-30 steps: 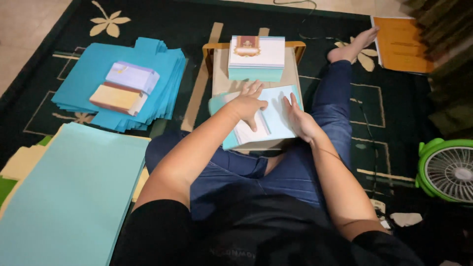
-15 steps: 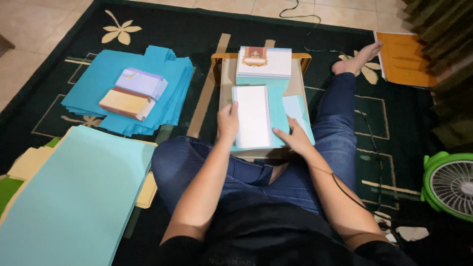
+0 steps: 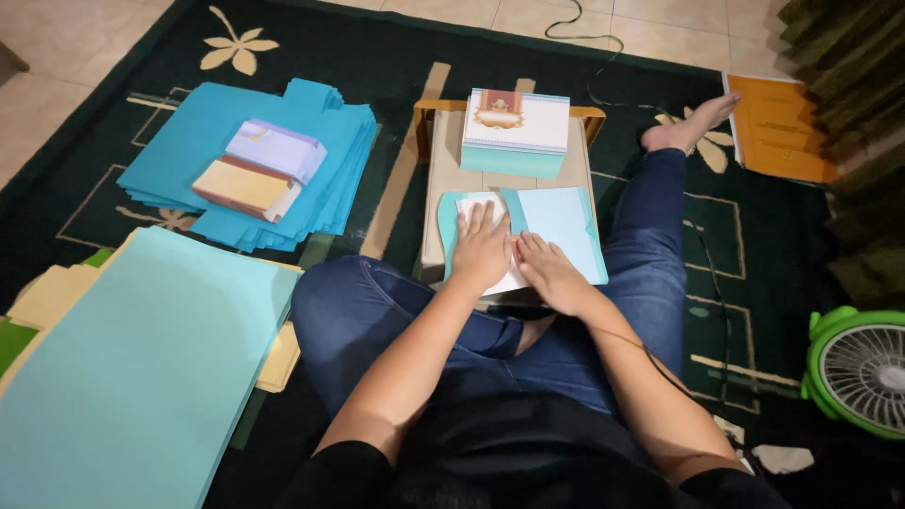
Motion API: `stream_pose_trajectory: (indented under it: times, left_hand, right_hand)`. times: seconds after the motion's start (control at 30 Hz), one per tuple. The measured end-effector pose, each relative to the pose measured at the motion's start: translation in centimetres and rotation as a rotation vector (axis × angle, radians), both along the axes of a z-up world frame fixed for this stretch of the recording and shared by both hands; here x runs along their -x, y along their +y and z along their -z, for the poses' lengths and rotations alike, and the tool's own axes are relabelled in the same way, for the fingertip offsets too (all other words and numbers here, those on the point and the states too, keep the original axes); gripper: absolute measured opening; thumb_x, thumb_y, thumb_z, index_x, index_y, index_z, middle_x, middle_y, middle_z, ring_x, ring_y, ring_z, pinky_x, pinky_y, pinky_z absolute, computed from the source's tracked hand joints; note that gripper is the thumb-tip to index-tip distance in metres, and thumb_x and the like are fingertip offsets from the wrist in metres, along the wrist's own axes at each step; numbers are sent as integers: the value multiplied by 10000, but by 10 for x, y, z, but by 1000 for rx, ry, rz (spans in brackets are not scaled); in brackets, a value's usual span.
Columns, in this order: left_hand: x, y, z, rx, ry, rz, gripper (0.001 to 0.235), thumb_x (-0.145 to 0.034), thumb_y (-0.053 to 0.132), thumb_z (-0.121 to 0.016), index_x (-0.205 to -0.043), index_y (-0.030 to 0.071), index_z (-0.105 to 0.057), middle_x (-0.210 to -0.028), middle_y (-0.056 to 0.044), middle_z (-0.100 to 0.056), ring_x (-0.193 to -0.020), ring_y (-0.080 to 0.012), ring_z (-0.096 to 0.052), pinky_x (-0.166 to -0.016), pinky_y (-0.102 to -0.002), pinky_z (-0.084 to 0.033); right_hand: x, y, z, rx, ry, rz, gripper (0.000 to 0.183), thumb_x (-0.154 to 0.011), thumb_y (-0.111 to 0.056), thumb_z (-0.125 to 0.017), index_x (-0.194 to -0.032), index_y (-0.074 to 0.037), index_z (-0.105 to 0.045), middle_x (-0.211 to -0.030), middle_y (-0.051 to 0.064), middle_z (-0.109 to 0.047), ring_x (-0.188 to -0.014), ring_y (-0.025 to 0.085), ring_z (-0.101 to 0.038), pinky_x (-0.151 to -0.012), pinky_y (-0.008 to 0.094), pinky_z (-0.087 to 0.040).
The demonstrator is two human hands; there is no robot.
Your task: Manually assembling invitations by folding cards and inserting them into decorative folders.
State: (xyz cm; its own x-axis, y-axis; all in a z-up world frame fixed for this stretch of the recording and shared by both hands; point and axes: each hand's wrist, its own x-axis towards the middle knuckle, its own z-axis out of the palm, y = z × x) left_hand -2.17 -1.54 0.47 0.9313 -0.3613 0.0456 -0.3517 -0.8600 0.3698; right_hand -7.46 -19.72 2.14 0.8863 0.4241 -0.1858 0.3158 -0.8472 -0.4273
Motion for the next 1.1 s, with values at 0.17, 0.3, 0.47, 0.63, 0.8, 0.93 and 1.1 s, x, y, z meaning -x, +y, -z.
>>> stream_pose_trajectory:
  times: [0.17, 0.3, 0.47, 0.63, 0.8, 0.93, 1.1]
  left_hand:
    - [-5, -2, 14, -53, -41, 3, 593, -1042, 295, -355, -1603, 101, -353, -1700, -177, -257, -1586, -359, -189, -1275, -586, -55]
    - [-14, -2, 20, -74, 45, -24, 614, -1061, 282, -292, -1633, 65, -250, -1730, -140, -176, -1601, -318, -138, -1285, -536, -28]
    - [-13, -5, 12, -81, 112, -40, 611, -1084, 269, -260, -1639, 29, -175, -1735, -157, -113, -1607, -331, -64, -1284, -536, 20]
    - [-8, -8, 3, -41, 132, -43, 602, -1096, 260, -211, -1645, 23, -144, -1740, -155, -72, -1612, -332, -31, -1275, -532, 45]
    - [-7, -7, -4, -117, 136, -46, 591, -1099, 252, -250, -1636, 23, -160, -1735, -156, -114, -1604, -335, -74, -1289, -527, 8]
    - [-11, -7, 3, -114, 170, -36, 592, -1096, 251, -221, -1643, 38, -141, -1742, -134, -83, -1608, -318, -51, -1293, -520, 19]
    - [-9, -5, -3, -74, 150, -41, 626, -1087, 258, -328, -1637, 13, -155, -1737, -162, -89, -1605, -332, -49, -1285, -533, 46]
  right_hand:
    - [-56, -2, 16, 123, -103, -47, 598, -1108, -354, -326, -1653, -122, -242, -1710, 128, -235, -1583, 317, -187, -1275, 512, -158]
    - [-72, 3, 20, 276, -256, -55, 618, -1104, -387, -276, -1647, -93, -250, -1707, 126, -263, -1580, 293, -234, -1263, 473, -207]
    - [-27, -12, 26, 308, -327, -85, 658, -1108, -463, -266, -1635, -69, -266, -1685, 148, -302, -1561, 295, -277, -1265, 432, -222]
    - [-43, -8, 22, 322, -211, -107, 687, -1101, -485, -241, -1637, -56, -236, -1703, 157, -247, -1579, 306, -228, -1278, 437, -193]
    - [-96, 10, 20, 337, -253, -106, 682, -1113, -467, -207, -1646, -43, -220, -1710, 165, -230, -1593, 301, -197, -1282, 438, -166]
    - [-79, 13, 14, 357, -264, -62, 682, -1112, -471, -178, -1646, -48, -220, -1711, 166, -226, -1591, 303, -201, -1285, 438, -163]
    - [-48, 7, 17, 405, -208, -35, 864, -1018, -635, -268, -1648, -49, -185, -1723, 159, -181, -1600, 289, -159, -1299, 411, -113]
